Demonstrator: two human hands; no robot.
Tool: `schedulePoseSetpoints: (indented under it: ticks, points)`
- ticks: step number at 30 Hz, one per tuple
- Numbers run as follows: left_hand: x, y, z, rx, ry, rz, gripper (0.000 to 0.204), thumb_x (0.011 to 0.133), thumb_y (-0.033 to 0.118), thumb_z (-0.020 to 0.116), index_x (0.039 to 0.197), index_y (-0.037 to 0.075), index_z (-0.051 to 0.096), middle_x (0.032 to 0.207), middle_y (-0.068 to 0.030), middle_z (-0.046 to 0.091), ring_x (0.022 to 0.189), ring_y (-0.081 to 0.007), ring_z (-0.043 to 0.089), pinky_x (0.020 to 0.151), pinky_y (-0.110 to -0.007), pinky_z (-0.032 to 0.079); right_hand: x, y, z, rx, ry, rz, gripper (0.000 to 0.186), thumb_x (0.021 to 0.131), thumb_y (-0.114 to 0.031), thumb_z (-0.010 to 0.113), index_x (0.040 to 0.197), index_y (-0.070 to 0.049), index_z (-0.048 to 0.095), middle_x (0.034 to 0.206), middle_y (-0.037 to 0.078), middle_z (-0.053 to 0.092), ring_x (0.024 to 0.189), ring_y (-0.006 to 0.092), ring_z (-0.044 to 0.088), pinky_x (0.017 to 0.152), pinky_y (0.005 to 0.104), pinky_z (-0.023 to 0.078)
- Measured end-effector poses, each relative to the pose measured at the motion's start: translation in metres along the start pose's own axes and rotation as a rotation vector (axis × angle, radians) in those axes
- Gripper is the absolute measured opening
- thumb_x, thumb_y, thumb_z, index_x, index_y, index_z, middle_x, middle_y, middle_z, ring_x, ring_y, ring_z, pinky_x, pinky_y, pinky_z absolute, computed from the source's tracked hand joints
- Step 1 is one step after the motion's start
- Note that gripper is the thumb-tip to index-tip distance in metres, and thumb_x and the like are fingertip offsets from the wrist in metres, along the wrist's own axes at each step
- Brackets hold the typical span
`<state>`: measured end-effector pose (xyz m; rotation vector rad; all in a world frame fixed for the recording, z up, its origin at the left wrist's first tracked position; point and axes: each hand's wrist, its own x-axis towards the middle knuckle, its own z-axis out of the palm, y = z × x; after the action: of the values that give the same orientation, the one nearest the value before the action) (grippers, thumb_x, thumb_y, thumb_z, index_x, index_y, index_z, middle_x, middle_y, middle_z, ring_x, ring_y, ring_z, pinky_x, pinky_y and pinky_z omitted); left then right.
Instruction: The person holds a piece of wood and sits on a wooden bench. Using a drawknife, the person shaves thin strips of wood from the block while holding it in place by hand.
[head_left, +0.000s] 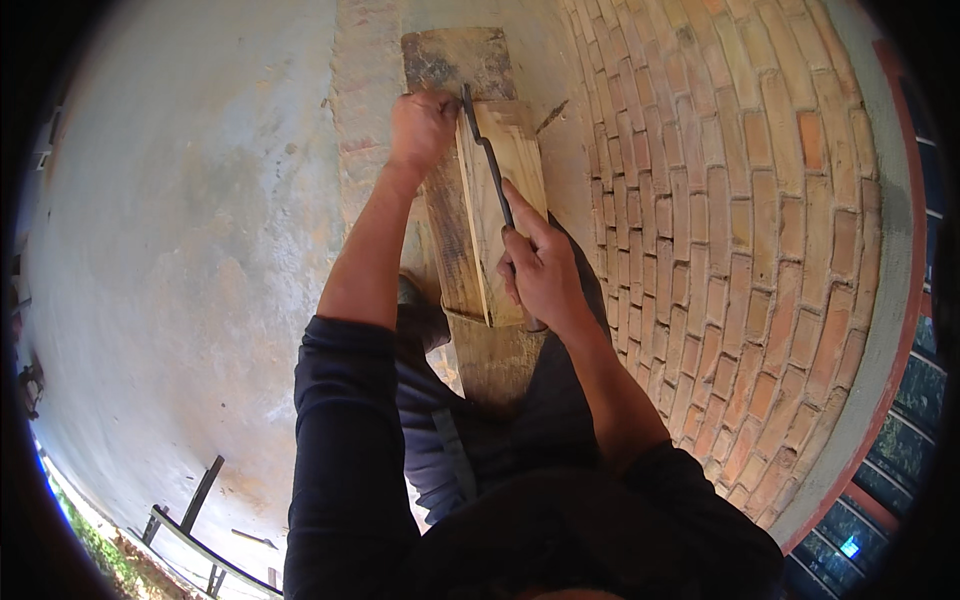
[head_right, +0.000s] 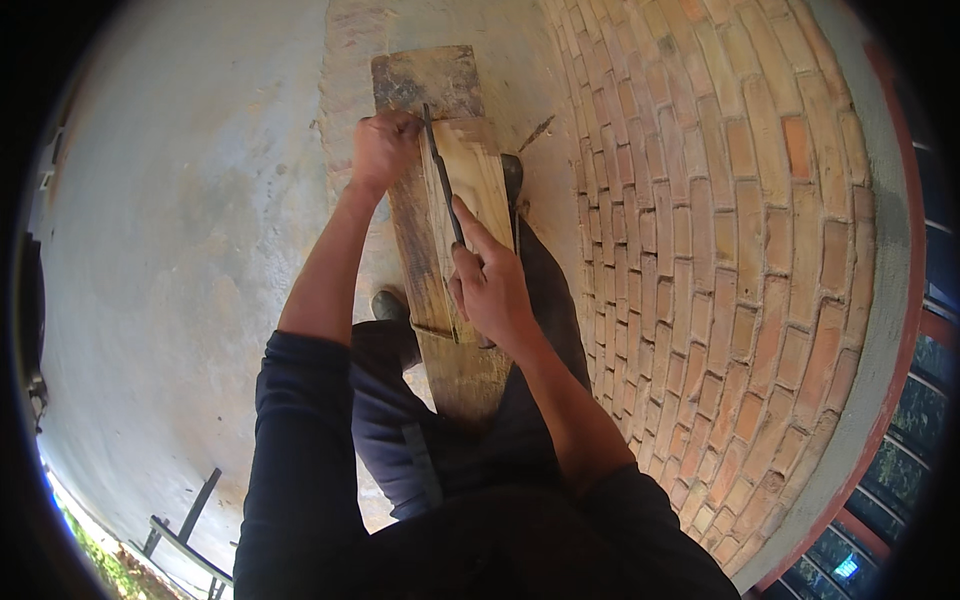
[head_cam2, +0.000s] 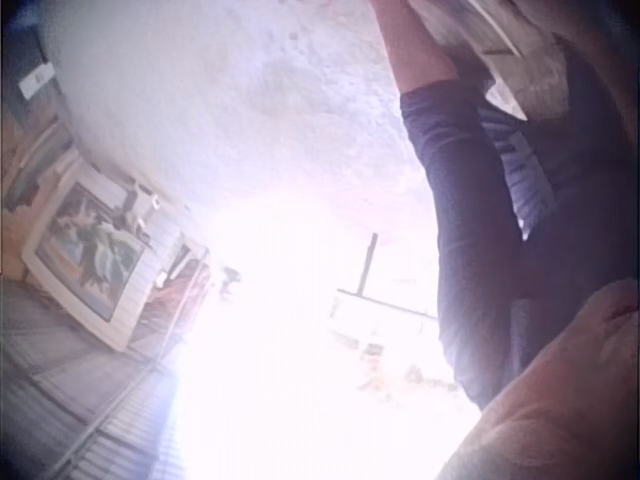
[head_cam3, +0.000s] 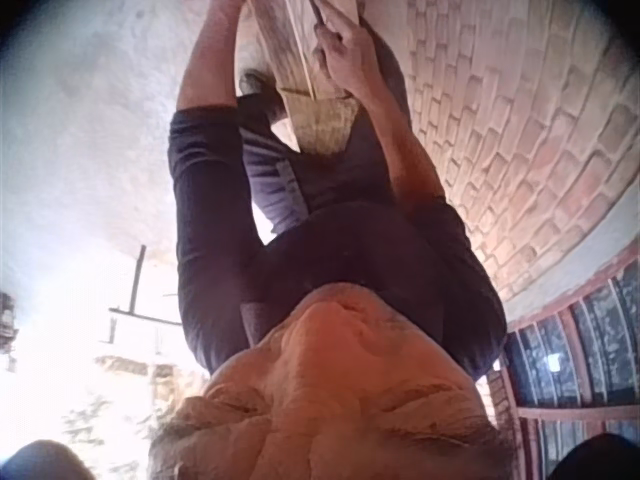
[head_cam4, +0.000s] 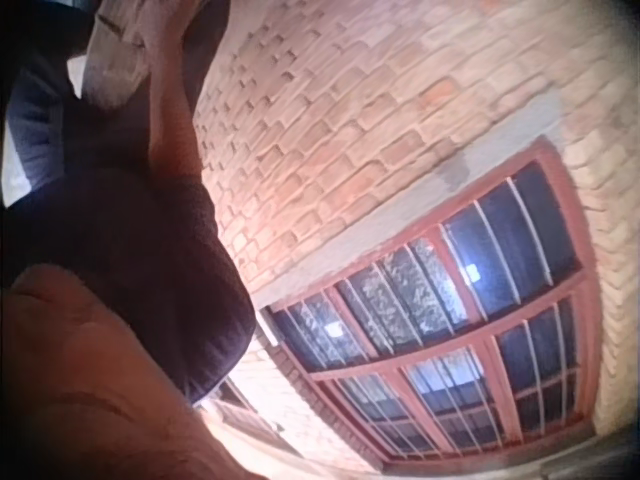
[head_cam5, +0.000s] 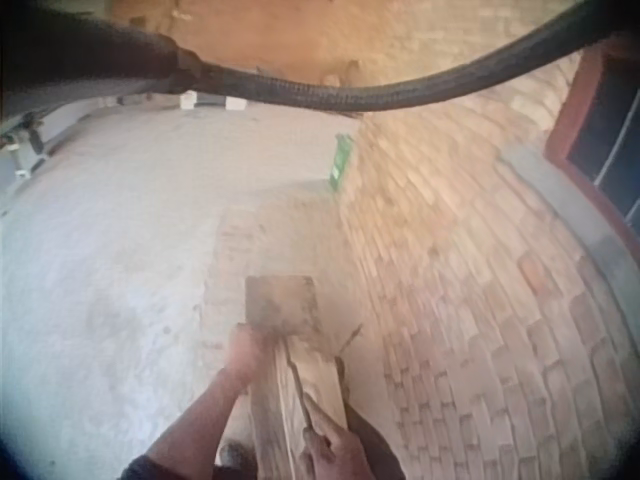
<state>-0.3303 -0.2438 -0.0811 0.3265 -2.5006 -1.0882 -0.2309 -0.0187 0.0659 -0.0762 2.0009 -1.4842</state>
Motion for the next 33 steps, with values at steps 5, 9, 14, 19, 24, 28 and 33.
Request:
schedulePoseSetpoints:
  ticks: [5,9,14,19,24,28,33]
  points:
    - [-0.001,0.007,0.0,0.017,0.035,0.018,0.011,0.085,0.013,0.07,0.089,0.007,0.079,0.085,-0.0178,0.072,0.077,-0.0367,0.071,0.072,-0.042,0.057,-0.014,0.003,0.001,0.043,-0.003,0.024,0.055,0.103,-0.008,0.045,0.159,-0.01,0.04,0.056,0.001,0.05,0.043,0.0085,0.045,0.043,0.0283,0.041]
    - [0.003,0.004,-0.002,0.049,-0.011,0.002,0.011,0.084,0.014,0.072,0.09,0.007,0.079,0.085,-0.0181,0.072,0.077,-0.0364,0.071,0.071,-0.042,0.057,-0.004,0.004,-0.001,0.084,-0.015,0.011,0.055,0.104,-0.008,0.044,0.159,-0.01,0.039,0.058,0.002,0.051,0.042,0.008,0.045,0.041,0.0285,0.04]
    - [0.003,0.006,0.0,0.018,0.004,0.016,0.011,0.084,0.014,0.073,0.09,0.008,0.079,0.085,-0.0181,0.072,0.078,-0.0361,0.072,0.071,-0.042,0.057,-0.004,0.007,-0.004,0.081,-0.013,0.012,0.055,0.104,-0.008,0.044,0.159,-0.01,0.04,0.057,0.002,0.051,0.042,0.0077,0.045,0.041,0.0276,0.039]
    - [0.003,0.008,0.001,0.087,0.03,0.004,0.01,0.084,0.014,0.073,0.09,0.01,0.08,0.087,-0.017,0.074,0.08,-0.0364,0.072,0.072,-0.041,0.057,-0.016,0.013,0.006,0.041,0.027,-0.01,0.053,0.104,-0.006,0.044,0.157,-0.012,0.043,0.055,0.001,0.048,0.042,0.0078,0.044,0.042,0.0274,0.039]
    - [-0.017,0.022,-0.016,-0.011,0.078,-0.137,0.016,0.088,0.017,0.072,0.098,0.007,0.078,0.091,-0.0172,0.075,0.081,-0.0359,0.072,0.073,-0.043,0.057,-0.013,0.01,0.013,0.07,0.022,-0.001,0.055,0.104,-0.005,0.046,0.158,-0.015,0.043,0.056,-0.001,0.045,0.042,0.0073,0.044,0.042,0.0282,0.04]
    - [-0.112,0.092,-0.036,-0.35,0.238,-0.469,0.023,0.095,0.022,0.07,0.102,0.0,0.07,0.082,-0.0179,0.071,0.071,-0.0303,0.067,0.069,-0.041,0.053,-0.014,0.015,0.016,0.119,0.055,0.016,0.056,0.104,-0.005,0.048,0.159,-0.016,0.042,0.059,-0.001,0.046,0.045,0.0072,0.045,0.043,0.0285,0.041]
    - [-0.224,0.204,-0.075,-0.901,-0.018,-0.952,0.029,0.11,0.026,0.052,0.119,-0.001,0.056,0.098,-0.005,0.063,0.084,-0.0057,0.054,0.068,-0.022,0.045,-0.004,0.041,0.018,-0.021,0.078,-0.168,0.055,0.106,-0.008,0.046,0.16,-0.011,0.038,0.062,0.003,0.055,0.051,0.0084,0.052,0.052,0.026,0.047]
